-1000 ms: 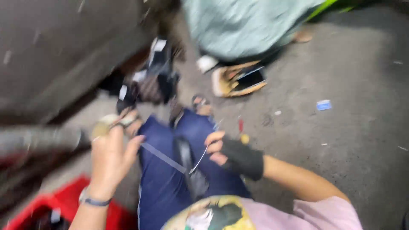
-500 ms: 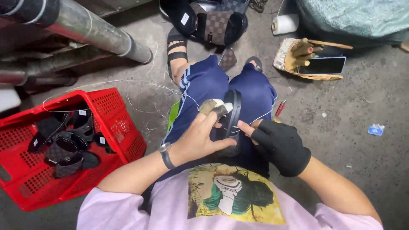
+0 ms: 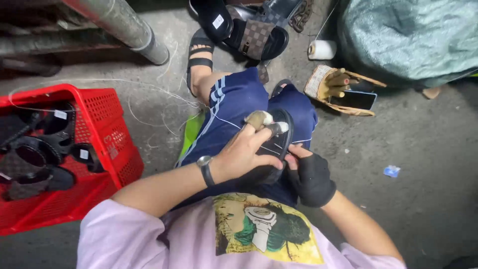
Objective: The person stitches the sole of a sandal using a large needle and thread, pulling the thread through the rubber material by hand.
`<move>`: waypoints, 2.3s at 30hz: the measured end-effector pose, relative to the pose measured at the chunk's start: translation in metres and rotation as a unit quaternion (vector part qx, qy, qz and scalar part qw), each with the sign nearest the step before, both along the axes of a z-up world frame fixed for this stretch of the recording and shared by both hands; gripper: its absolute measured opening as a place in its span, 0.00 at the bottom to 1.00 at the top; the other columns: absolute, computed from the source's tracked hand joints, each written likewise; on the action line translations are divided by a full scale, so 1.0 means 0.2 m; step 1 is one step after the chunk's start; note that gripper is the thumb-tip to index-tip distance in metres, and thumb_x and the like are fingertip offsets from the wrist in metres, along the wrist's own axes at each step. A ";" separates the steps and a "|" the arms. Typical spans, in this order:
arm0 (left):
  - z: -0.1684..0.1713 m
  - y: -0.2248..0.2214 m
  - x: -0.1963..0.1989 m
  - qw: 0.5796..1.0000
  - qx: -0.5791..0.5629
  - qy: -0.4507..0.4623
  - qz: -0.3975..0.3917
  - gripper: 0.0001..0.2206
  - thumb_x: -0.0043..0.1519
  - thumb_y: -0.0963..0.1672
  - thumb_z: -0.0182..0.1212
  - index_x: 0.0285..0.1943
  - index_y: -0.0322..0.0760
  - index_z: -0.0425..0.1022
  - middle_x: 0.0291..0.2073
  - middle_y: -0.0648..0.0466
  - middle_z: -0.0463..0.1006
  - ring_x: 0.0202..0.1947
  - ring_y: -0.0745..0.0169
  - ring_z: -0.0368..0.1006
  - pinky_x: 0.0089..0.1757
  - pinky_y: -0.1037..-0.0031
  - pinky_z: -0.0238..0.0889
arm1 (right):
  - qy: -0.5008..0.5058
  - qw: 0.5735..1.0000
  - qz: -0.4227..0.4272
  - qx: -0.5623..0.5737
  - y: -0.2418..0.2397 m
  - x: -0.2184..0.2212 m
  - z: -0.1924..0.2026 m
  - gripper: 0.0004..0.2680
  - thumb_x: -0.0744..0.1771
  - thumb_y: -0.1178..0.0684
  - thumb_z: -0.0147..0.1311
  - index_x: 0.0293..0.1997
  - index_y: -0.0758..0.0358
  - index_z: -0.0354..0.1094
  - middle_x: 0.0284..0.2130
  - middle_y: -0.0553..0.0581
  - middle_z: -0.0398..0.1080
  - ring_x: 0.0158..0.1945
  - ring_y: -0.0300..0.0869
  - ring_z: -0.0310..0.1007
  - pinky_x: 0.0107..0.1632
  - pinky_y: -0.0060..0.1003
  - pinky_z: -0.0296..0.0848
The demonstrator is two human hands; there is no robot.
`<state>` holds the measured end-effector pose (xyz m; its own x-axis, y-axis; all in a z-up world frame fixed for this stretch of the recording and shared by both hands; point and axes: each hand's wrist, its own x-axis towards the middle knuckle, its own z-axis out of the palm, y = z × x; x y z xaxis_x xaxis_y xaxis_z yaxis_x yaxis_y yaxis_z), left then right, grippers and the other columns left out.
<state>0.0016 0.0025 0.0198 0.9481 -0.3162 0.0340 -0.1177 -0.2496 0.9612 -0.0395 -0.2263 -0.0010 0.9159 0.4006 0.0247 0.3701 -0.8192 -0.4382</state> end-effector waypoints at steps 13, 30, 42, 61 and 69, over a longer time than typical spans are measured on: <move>0.05 0.04 -0.12 0.963 -0.211 0.166 0.033 0.07 0.55 0.42 0.66 0.36 0.33 0.74 0.32 0.49 0.73 0.35 0.54 0.72 0.39 0.68 0.69 | 0.065 0.968 -0.019 0.241 0.11 0.07 0.18 0.11 0.62 0.60 0.58 0.49 0.68 0.72 0.33 0.59 0.76 0.34 0.49 0.77 0.37 0.38 0.75; 0.04 0.16 -0.24 0.790 -0.298 0.536 0.017 0.22 0.58 0.36 0.51 0.64 0.22 0.65 0.41 0.32 0.78 0.39 0.53 0.75 0.23 0.77 0.51 | -0.048 0.988 0.097 0.109 0.08 0.09 0.22 0.09 0.70 0.51 0.46 0.54 0.62 0.60 0.32 0.56 0.65 0.32 0.46 0.66 0.32 0.41 0.63; 0.08 -0.02 -0.16 0.844 -0.125 0.491 0.175 0.23 0.46 0.31 0.64 0.52 0.24 0.69 0.26 0.22 0.80 0.21 0.40 0.75 0.34 0.63 0.71 | -0.037 0.979 0.122 0.158 -0.16 0.07 0.17 0.18 0.68 0.54 0.57 0.64 0.48 0.56 0.39 0.50 0.66 0.31 0.40 0.69 0.23 0.36 0.64; 0.05 0.20 -0.04 0.995 0.091 -0.042 -0.004 0.18 0.54 0.49 0.66 0.38 0.30 0.67 0.27 0.40 0.70 0.34 0.35 0.72 0.36 0.57 0.66 | 0.103 0.985 0.138 -0.016 0.03 0.12 0.22 0.17 0.67 0.50 0.39 0.64 0.44 0.60 0.30 0.48 0.68 0.27 0.41 0.70 0.32 0.34 0.72; -0.01 0.15 0.09 0.993 0.019 -0.090 -0.074 0.22 0.48 0.53 0.71 0.32 0.34 0.66 0.25 0.44 0.66 0.31 0.38 0.71 0.34 0.62 0.66 | 0.022 0.983 0.184 -0.002 0.03 0.15 0.12 0.16 0.65 0.55 0.47 0.61 0.59 0.62 0.30 0.57 0.71 0.28 0.49 0.73 0.30 0.42 0.74</move>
